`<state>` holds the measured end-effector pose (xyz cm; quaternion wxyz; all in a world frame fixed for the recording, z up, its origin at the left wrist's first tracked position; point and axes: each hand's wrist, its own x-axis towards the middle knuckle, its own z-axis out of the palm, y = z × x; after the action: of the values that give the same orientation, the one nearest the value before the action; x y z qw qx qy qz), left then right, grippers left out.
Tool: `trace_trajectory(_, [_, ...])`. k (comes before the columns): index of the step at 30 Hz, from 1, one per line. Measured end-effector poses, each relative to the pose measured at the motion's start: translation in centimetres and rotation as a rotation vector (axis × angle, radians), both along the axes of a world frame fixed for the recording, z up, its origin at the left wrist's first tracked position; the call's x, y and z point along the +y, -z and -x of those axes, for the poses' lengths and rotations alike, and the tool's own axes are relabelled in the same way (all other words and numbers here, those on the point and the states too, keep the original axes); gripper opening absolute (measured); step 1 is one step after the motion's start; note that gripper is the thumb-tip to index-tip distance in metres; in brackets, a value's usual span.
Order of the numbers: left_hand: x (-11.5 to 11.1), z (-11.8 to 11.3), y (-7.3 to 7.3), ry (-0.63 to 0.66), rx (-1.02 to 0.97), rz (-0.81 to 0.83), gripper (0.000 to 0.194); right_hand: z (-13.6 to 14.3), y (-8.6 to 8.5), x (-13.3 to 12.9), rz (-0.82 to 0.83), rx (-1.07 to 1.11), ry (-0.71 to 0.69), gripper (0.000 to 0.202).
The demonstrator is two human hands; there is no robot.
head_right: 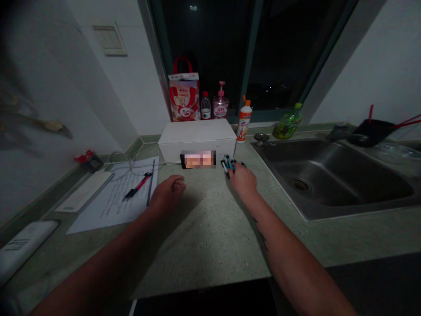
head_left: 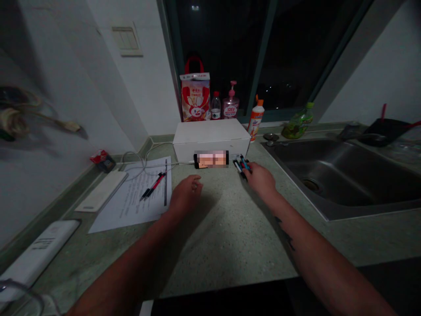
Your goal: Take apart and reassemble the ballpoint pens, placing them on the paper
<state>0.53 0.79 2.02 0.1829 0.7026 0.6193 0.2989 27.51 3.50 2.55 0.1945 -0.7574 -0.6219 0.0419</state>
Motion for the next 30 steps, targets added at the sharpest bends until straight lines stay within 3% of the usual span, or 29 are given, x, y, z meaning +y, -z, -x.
trace_trajectory(5, [1.8, 3.8, -1.8, -0.163, 0.325, -0.125, 0.036, -0.7, 0.2, 0.3, 0.088, -0.086, 0.072, 0.038])
trace_trajectory(8, [2.7, 6.5, -2.5, -0.311, 0.545, -0.057, 0.036, -0.6, 0.2, 0.1, 0.089, -0.114, 0.071, 0.038])
trace_trajectory(13, [3.7, 9.2, -1.6, -0.419, 0.698, 0.206, 0.035, -0.3, -0.1, -0.4, 0.050, -0.137, 0.030, 0.039])
trace_trajectory(18, [4.0, 9.4, -1.0, -0.409, 0.695, 0.294, 0.033, 0.0, -0.4, -0.7, -0.038, -0.124, -0.017, 0.037])
trace_trajectory(21, [3.8, 8.2, -1.4, -0.329, 0.674, 0.258, 0.027, 0.7, -0.3, -0.8, -0.133, -0.066, -0.108, 0.034])
trace_trajectory(24, [2.9, 6.0, -1.5, -0.189, 0.523, 0.103, 0.024, 2.2, 0.2, -1.3, -0.230, 0.027, -0.329, 0.030])
trace_trajectory(27, [1.6, 3.0, -0.7, 0.089, 0.225, -0.016, 0.021, 4.1, 0.7, -2.1, -0.274, 0.132, -0.607, 0.037])
trace_trajectory(30, [0.6, 0.7, 0.6, 0.405, 0.011, -0.133, 0.016, 5.3, 1.0, -2.7, -0.200, 0.227, -0.762, 0.035])
